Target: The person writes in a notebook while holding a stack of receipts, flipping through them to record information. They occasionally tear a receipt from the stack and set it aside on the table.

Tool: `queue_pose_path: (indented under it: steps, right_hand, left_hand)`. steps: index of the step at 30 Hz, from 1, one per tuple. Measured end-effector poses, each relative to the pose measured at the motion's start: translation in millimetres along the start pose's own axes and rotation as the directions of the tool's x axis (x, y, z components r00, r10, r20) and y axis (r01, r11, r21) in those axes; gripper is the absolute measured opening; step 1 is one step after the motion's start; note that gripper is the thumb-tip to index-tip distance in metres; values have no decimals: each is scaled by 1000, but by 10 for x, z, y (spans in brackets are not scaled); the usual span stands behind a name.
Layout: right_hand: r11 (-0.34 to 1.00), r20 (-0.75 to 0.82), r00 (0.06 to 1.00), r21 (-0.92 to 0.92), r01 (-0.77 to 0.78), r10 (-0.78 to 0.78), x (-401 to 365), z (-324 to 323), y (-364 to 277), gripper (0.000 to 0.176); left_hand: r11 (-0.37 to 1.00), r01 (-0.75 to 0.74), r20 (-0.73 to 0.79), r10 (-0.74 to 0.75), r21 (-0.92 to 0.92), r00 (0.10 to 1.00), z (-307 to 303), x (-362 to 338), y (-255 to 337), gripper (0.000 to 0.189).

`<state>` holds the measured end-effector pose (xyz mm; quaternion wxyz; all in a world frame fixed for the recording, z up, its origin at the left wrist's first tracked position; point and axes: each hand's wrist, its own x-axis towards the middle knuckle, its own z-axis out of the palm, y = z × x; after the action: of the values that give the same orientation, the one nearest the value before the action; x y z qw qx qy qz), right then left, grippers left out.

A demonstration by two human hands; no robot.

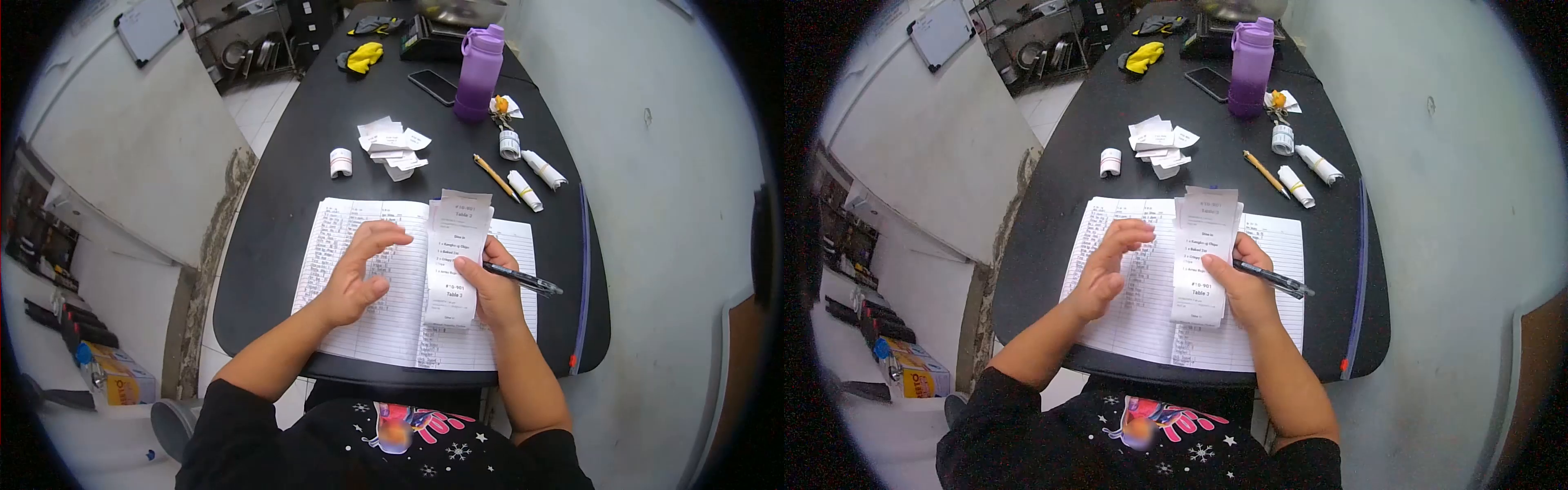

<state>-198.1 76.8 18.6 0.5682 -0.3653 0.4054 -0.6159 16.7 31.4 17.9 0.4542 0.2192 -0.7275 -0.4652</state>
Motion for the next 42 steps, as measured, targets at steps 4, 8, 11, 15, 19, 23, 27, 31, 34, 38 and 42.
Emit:
queue_pose_path:
  steps: [4,8,11,15,19,23,27,31,34,38,42]
  right_hand:
    - [1000,-15,1000,7,6,-6,-15,-14,11,31]
    - [1000,-9,1000,5,9,-9,6,-10,37,33]
    - [1000,3,1000,0,10,-10,-10,14,44,33]
    - [999,8,1000,-25,24,-23,-26,19,39,33]
    - [998,-1,1000,-60,13,-13,-35,56,23,33]
    - [997,33,999,-66,31,-29,-35,58,73,33]
    - [996,66,998,-84,21,-15,-57,84,90,33]
    - [991,101,995,-132,35,-22,-57,97,108,34]
    - [984,122,992,-171,55,-34,-51,115,103,33]
    - [982,96,995,-184,48,-31,-54,106,83,28]
    - [978,13,998,-199,55,-53,-6,-56,133,32]
  left_hand:
    - [996,30,55,-35,83,998,-8,-25,-90,58]
    - [994,106,11,-106,19,994,18,-35,-117,53]
    - [991,129,6,-129,-44,992,47,-50,-148,51]
    - [989,129,24,-127,-74,992,105,-56,-132,50]
    - [989,127,68,-123,-71,990,132,-61,-118,47]
    - [974,153,88,-140,-167,986,178,-60,-107,44]
    - [948,239,93,-224,-212,970,217,-31,5,41]
    - [911,255,65,-247,-323,967,259,-32,-63,40]
    - [920,221,-9,-237,-323,971,281,-45,-121,37]
    - [916,253,-37,-278,-312,960,288,-37,-59,34]
    - [905,289,-53,-320,-311,946,290,-35,-45,33]
